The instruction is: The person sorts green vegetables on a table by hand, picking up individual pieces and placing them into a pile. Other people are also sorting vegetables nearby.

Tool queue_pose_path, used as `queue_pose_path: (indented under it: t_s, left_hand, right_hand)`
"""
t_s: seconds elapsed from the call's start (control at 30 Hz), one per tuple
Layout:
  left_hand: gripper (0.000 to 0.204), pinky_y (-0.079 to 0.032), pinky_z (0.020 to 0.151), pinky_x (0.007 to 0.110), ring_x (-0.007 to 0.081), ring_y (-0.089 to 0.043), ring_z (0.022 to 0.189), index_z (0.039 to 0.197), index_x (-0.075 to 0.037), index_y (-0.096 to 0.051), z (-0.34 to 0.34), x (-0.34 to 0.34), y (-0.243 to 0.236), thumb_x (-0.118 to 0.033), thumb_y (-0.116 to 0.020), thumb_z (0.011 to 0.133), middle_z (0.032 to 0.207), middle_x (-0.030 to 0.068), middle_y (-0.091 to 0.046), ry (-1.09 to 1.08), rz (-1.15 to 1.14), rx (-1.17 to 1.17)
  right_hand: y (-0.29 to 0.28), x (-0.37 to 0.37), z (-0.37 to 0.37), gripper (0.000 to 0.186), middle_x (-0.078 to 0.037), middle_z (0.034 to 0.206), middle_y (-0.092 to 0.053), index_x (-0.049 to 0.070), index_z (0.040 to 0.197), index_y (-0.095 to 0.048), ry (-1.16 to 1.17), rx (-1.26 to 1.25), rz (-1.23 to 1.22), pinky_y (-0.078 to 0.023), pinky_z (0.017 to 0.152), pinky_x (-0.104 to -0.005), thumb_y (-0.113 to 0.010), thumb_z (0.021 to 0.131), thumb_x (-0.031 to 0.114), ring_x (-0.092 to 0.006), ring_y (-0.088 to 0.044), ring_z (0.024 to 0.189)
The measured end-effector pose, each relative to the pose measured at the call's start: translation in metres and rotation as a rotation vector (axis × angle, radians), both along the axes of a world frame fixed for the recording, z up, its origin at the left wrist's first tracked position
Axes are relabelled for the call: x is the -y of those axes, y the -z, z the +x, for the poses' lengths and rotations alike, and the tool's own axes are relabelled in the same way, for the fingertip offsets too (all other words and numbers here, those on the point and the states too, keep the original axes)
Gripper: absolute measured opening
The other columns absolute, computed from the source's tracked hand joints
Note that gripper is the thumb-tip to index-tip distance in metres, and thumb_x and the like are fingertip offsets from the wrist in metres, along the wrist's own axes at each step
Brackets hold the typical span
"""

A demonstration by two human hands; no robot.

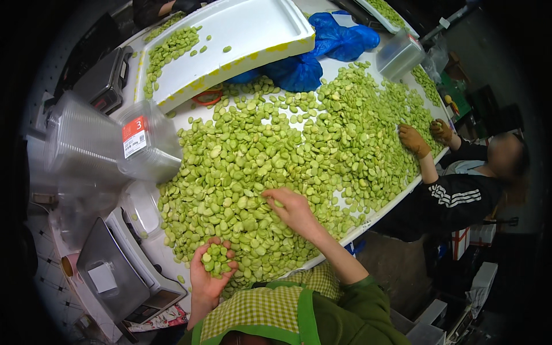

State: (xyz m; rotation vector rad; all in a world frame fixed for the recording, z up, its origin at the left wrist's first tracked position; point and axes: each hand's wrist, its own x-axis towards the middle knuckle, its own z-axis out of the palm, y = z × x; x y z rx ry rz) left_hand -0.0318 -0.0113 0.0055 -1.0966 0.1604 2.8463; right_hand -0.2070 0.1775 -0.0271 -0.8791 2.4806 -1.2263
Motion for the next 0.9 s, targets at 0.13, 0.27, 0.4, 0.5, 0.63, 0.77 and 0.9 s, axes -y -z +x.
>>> queue_pose_path:
  t_s: [0.13, 0.27, 0.4, 0.5, 0.63, 0.77, 0.9]
  left_hand:
    - [0.021, -0.047, 0.067, 0.035, 0.0241, -0.055, 0.085, 0.101, -0.007, -0.055, 0.001, 0.001, 0.0, -0.023, -0.046, 0.091, 0.099, 0.0119, -0.056, -0.019, 0.004, 0.018]
    - [0.022, -0.047, 0.067, 0.036, 0.0242, -0.055, 0.085, 0.101, -0.007, -0.055, 0.002, 0.003, 0.002, -0.024, -0.045, 0.091, 0.1, 0.012, -0.056, -0.03, 0.003, 0.029]
    - [0.023, -0.047, 0.067, 0.036, 0.0241, -0.055, 0.086, 0.102, -0.006, -0.055, 0.002, 0.002, 0.001, -0.024, -0.045, 0.091, 0.1, 0.0119, -0.056, -0.007, 0.002, 0.002]
    - [0.023, -0.047, 0.067, 0.036, 0.0242, -0.055, 0.086, 0.102, -0.006, -0.055, 0.001, 0.001, 0.001, -0.024, -0.045, 0.091, 0.1, 0.0117, -0.056, -0.002, 0.009, -0.003]
    - [0.023, -0.047, 0.067, 0.036, 0.0243, -0.055, 0.086, 0.102, -0.007, -0.055, 0.004, 0.002, 0.002, -0.024, -0.045, 0.092, 0.1, 0.0116, -0.056, -0.023, 0.022, -0.005]
    - [0.023, -0.047, 0.068, 0.036, 0.0243, -0.055, 0.086, 0.102, -0.007, -0.055, 0.005, 0.002, 0.001, -0.024, -0.046, 0.092, 0.1, 0.0115, -0.056, -0.035, 0.013, -0.015]
    - [0.022, -0.047, 0.068, 0.036, 0.0242, -0.055, 0.086, 0.102, -0.006, -0.055, 0.008, 0.003, 0.002, -0.024, -0.046, 0.092, 0.1, 0.0115, -0.056, -0.05, 0.022, -0.033]
  right_hand:
    - [-0.007, -0.024, 0.006, 0.018, -0.004, 0.085, -0.063, 0.006, 0.108, -0.065, 0.193, 0.723, -0.276, -0.043, 0.05, -0.0207, -0.058, 0.093, 0.015, -0.0082, -0.056, 0.065]
    - [-0.004, -0.062, -0.012, 0.026, -0.003, 0.085, -0.055, 0.005, 0.116, -0.058, 0.497, 0.921, -0.754, -0.031, 0.042, -0.0177, -0.057, 0.094, 0.017, -0.0065, -0.05, 0.064]
    - [-0.003, -0.08, -0.016, 0.025, -0.004, 0.091, -0.054, 0.007, 0.116, -0.056, 0.585, 0.991, -0.869, -0.03, 0.042, -0.0166, -0.057, 0.094, 0.018, -0.0083, -0.052, 0.074]
    - [0.004, -0.082, -0.022, 0.02, -0.002, 0.085, -0.054, 0.006, 0.11, -0.059, 0.58, 0.933, -0.823, -0.032, 0.043, -0.0167, -0.059, 0.093, 0.017, -0.0082, -0.053, 0.072]
    - [0.004, -0.065, -0.038, 0.013, -0.002, 0.076, -0.057, 0.005, 0.1, -0.066, 0.543, 0.697, -0.417, -0.038, 0.047, -0.0206, -0.063, 0.09, 0.014, -0.0109, -0.055, 0.064]
    - [0.027, -0.042, -0.058, 0.015, -0.008, 0.079, -0.062, 0.007, 0.101, -0.068, 0.292, -0.31, 0.016, -0.046, 0.052, -0.0296, -0.066, 0.086, 0.01, -0.0205, -0.059, 0.064]
    - [0.037, -0.029, -0.062, 0.021, -0.012, 0.079, -0.059, 0.007, 0.103, -0.066, 0.179, -0.438, 0.2, -0.048, 0.059, -0.0351, -0.067, 0.082, 0.006, -0.0279, -0.058, 0.065]
